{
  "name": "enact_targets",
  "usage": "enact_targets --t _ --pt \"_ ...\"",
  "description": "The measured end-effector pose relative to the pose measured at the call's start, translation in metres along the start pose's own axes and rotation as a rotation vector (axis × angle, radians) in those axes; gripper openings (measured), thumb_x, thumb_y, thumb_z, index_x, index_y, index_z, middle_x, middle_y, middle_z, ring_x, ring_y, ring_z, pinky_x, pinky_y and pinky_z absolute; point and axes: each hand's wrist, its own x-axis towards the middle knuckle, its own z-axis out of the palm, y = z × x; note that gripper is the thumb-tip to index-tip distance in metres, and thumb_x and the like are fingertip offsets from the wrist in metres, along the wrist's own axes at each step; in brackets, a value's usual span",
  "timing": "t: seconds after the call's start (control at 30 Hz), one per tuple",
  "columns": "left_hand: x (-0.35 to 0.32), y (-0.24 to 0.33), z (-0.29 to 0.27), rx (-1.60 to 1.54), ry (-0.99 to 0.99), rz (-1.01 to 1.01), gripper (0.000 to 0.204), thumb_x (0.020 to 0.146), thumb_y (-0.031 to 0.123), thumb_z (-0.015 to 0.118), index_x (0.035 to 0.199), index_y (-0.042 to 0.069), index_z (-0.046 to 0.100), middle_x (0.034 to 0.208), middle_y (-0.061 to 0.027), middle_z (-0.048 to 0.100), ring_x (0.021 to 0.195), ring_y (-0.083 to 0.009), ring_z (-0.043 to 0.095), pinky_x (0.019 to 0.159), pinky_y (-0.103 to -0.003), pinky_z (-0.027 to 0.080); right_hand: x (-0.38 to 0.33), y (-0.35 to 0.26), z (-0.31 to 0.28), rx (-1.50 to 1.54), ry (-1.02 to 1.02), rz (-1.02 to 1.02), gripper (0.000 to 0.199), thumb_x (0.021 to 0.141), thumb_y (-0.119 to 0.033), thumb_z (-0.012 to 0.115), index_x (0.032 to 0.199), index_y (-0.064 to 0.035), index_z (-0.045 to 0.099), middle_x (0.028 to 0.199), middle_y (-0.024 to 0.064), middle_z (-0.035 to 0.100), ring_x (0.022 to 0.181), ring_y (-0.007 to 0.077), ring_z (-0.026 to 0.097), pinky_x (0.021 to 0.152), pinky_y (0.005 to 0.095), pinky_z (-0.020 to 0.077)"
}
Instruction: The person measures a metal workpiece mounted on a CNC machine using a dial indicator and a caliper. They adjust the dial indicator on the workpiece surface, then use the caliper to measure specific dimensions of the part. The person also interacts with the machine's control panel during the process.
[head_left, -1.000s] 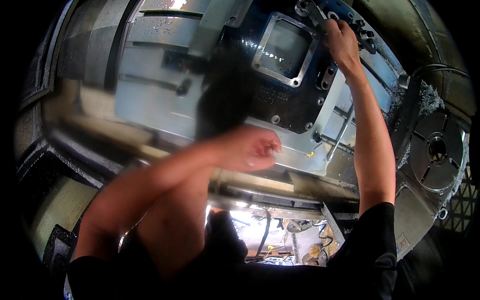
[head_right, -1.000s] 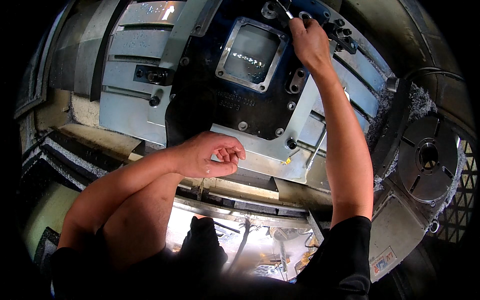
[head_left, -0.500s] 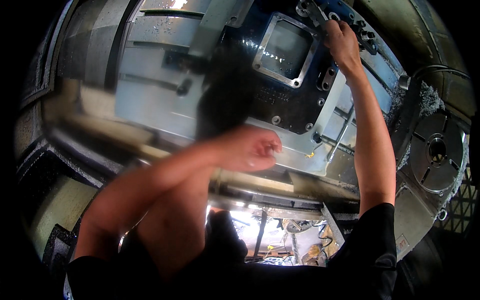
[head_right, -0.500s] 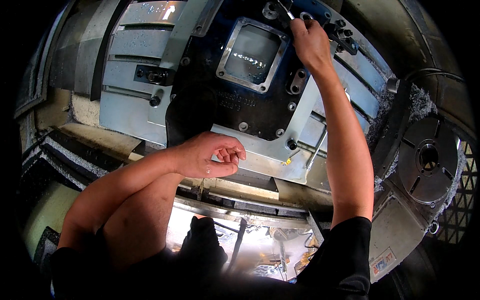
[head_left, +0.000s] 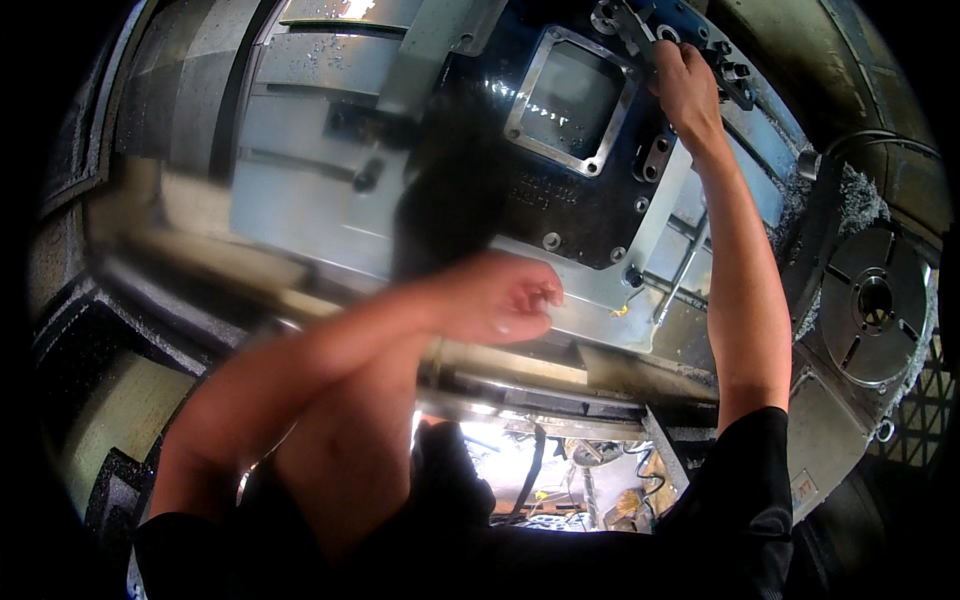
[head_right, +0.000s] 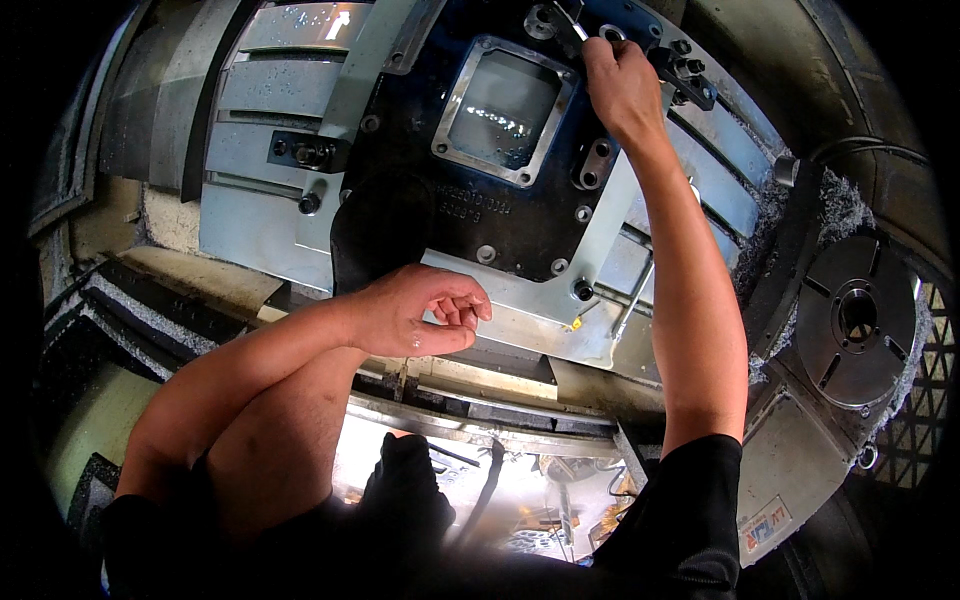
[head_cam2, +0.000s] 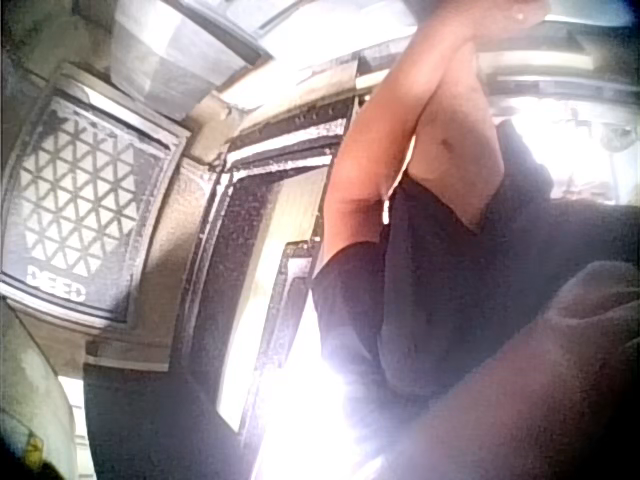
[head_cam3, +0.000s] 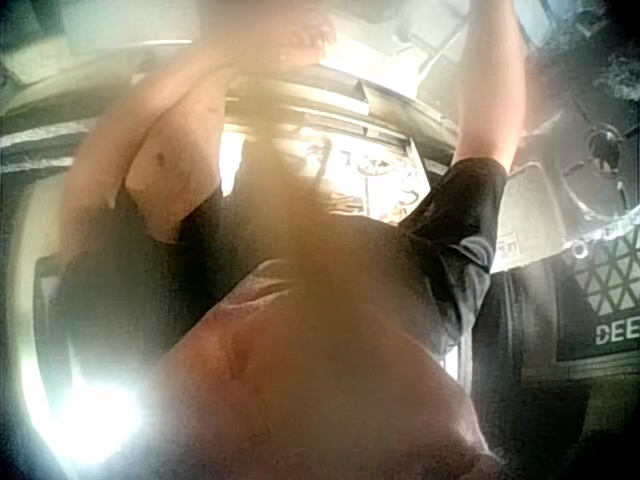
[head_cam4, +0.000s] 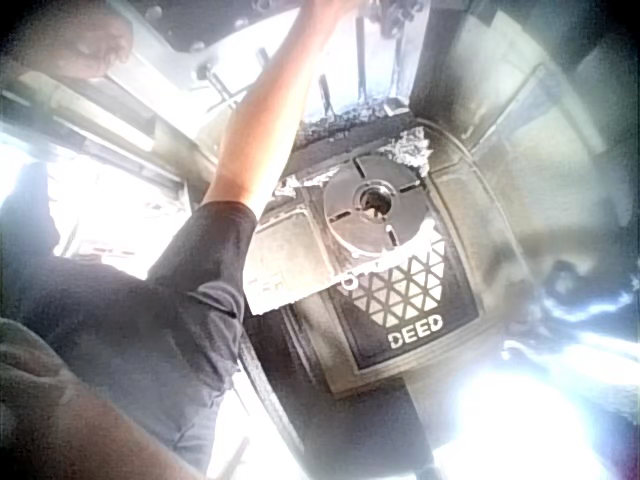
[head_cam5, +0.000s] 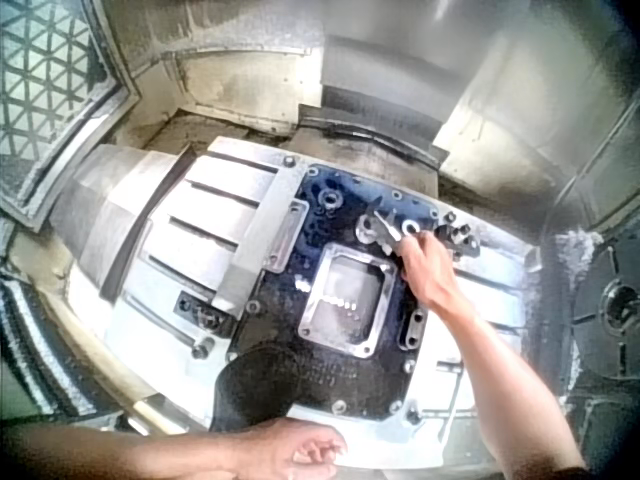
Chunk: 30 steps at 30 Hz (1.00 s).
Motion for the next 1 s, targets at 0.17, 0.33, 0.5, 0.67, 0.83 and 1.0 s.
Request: enact_targets --t 0.17,0.33,0.5,0.67,0.83,1.0 --pt "0.0009 0.0011 -0.0004 -0.005 -0.007 0.003 0.024 0.090 0.009 0.073 0.112 0.002 0.065 0.093 -0.0024 0.068 0.087 -0.0089 0.065 0.083 -0.027 0.054 0.0010 0.0011 -0.0003 0.024 0.020 0.006 0.057 0.094 -0.046 0.049 0.120 0.0028 0.062 0.095 0.0142 0.067 0.087 0.0223 0.066 0.073 0.0351 0.0494" --pt "0.0004 0.0021 0.0001 -0.039 -0.008 -0.006 0.025 0.090 0.009 0.073 0.113 0.002 0.066 0.093 -0.0024 0.069 0.086 -0.0089 0.065 0.083 -0.027 0.053 0.0044 0.0042 -0.0014 0.049 -0.018 0.030 0.055 0.095 -0.045 0.050 0.119 0.0027 0.062 0.097 0.0127 0.066 0.087 0.0216 0.066 0.071 0.0341 0.0490" --pt "0.0000 0.0025 -0.0001 -0.022 -0.006 -0.007 0.025 0.090 0.009 0.073 0.112 0.002 0.066 0.093 -0.0025 0.068 0.087 -0.0089 0.065 0.083 -0.027 0.053 0.0034 0.0034 -0.0005 0.059 -0.012 0.031 0.055 0.095 -0.045 0.050 0.119 0.0024 0.062 0.096 0.0119 0.065 0.085 0.0208 0.065 0.070 0.0338 0.0487" --pt "0.0006 0.0028 -0.0001 -0.003 -0.001 -0.006 0.025 0.090 0.010 0.073 0.112 0.002 0.066 0.092 -0.0025 0.068 0.087 -0.0090 0.065 0.083 -0.027 0.053 0.0017 0.0006 -0.0026 0.053 -0.017 0.038 0.057 0.095 -0.046 0.050 0.122 0.0025 0.061 0.098 0.0132 0.066 0.085 0.0209 0.065 0.069 0.0339 0.0489" --pt "0.0005 0.0046 -0.0001 -0.015 -0.003 -0.012 0.025 0.090 0.010 0.073 0.112 0.002 0.066 0.092 -0.0026 0.068 0.087 -0.0091 0.065 0.083 -0.028 0.053 0.0017 0.0016 -0.0033 0.050 -0.013 0.045 0.060 0.095 -0.047 0.050 0.128 0.0022 0.061 0.100 0.0136 0.068 0.087 0.0214 0.066 0.070 0.0341 0.0498" --pt "0.0008 0.0028 -0.0002 -0.020 -0.010 -0.008 0.024 0.090 0.010 0.073 0.113 0.002 0.066 0.092 -0.0024 0.068 0.087 -0.0089 0.065 0.084 -0.028 0.054 -0.0024 -0.0027 -0.0034 0.058 -0.017 0.039 0.059 0.095 -0.046 0.051 0.128 0.0021 0.061 0.099 0.0121 0.067 0.088 0.0211 0.066 0.071 0.0340 0.0502"
